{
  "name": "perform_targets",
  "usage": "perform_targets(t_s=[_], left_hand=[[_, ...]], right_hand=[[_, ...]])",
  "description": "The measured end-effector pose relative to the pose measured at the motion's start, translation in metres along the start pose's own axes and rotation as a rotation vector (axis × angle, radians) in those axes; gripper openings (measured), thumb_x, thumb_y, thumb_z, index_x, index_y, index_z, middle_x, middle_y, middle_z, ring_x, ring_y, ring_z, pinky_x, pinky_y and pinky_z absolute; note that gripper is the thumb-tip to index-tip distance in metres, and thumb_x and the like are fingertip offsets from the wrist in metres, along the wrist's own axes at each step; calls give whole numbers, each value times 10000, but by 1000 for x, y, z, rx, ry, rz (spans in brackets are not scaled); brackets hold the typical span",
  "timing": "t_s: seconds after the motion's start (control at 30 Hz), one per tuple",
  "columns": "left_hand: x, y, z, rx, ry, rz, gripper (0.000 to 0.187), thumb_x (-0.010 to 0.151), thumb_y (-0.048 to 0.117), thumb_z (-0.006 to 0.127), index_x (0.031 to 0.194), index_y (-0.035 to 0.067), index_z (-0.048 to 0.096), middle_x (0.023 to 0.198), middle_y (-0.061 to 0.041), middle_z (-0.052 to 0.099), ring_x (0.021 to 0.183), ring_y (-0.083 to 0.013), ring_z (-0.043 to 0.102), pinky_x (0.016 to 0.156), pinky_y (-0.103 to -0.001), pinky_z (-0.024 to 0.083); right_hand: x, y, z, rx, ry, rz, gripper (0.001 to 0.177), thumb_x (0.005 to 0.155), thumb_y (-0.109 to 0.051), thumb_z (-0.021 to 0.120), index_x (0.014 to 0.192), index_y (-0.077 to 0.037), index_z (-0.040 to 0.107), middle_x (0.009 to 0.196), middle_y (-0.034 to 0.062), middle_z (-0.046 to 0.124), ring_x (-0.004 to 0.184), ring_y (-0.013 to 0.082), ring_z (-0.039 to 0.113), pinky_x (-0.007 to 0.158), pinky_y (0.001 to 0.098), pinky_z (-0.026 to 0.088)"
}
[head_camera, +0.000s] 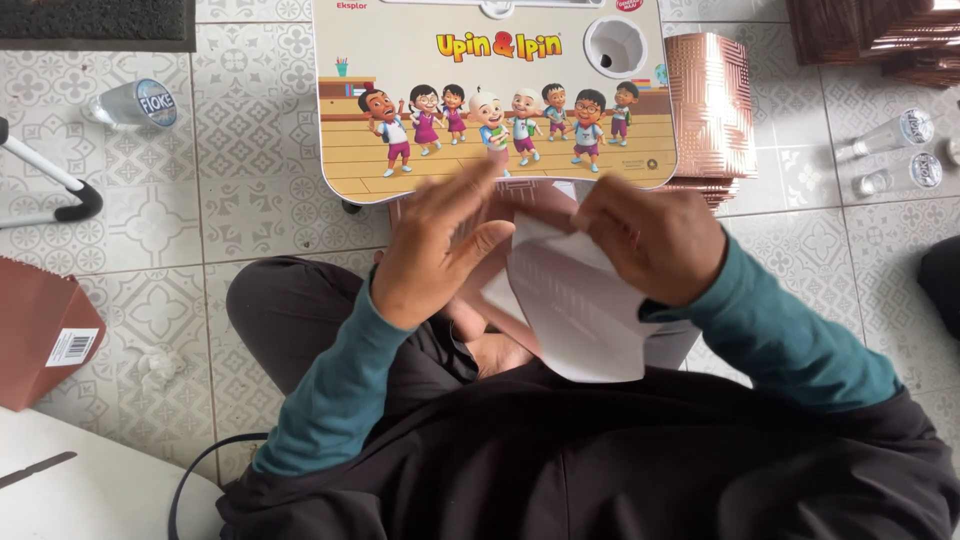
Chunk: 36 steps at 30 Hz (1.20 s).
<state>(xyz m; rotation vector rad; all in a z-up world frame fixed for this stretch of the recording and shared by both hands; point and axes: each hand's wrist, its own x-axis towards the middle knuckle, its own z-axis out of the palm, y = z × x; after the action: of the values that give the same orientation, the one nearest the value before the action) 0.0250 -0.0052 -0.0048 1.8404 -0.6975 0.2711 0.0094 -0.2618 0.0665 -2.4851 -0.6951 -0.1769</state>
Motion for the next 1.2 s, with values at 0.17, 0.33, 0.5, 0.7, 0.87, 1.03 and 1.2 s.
perform_targets(t_s=[0.17,0.33,0.5,0.7,0.87,1.03,1.2], left_hand=[[-13,83,-19,454,-60,75,790,994,744,173,1544,230,411,1647,-82,365,1545,-353,382,1259,-730,142],[-47,93,19,678,-19,279,691,899,778,681,1174,145,648,1206,-77,659,1275,-316,606,1059,-779,326],[-63,67,35,645,19,286,288,952,30,732,742,117,555,827,-36,585,1063,-273,686,1117,-795,276],[-46,59,8,515,-108,436,254,957,15,668,732,115,606,747,-24,540,928,-236,636,1135,-801,249],[-36,56,-10,558,-173,534,322,989,-41,627,733,132,538,696,7,461,779,-189,575,1151,-724,348],[-35,54,-16,583,-216,536,346,1027,-103,647,764,105,560,709,0,446,733,-188,520,1178,-716,337],[-34,48,-22,553,-209,523,219,1011,-103,681,903,88,691,751,-11,508,822,-212,567,1150,-729,348]], right_hand=[[13,4,-10,79,-71,190,165,1047,-191,625,914,-97,598,457,-37,389,402,121,305,449,316,267],[-6,14,15,156,14,355,108,1021,-163,637,937,-99,616,440,-51,397,397,85,327,474,276,310],[-22,10,16,-157,188,-224,500,1097,-302,647,1493,-13,549,1296,266,571,1151,421,600,978,531,533],[-38,-39,18,-251,-198,-436,628,1020,-577,461,1229,-3,608,919,112,668,770,289,623,660,401,493],[-40,-11,34,-345,-354,-500,497,974,-353,604,1430,-161,553,703,-27,628,567,223,588,506,394,440],[-29,-4,39,-129,-626,-529,619,908,-185,549,1506,-65,445,915,95,681,888,234,671,881,405,443],[-29,21,39,107,-823,-505,803,819,-200,505,1579,-29,312,1054,122,709,970,296,691,969,446,392]])
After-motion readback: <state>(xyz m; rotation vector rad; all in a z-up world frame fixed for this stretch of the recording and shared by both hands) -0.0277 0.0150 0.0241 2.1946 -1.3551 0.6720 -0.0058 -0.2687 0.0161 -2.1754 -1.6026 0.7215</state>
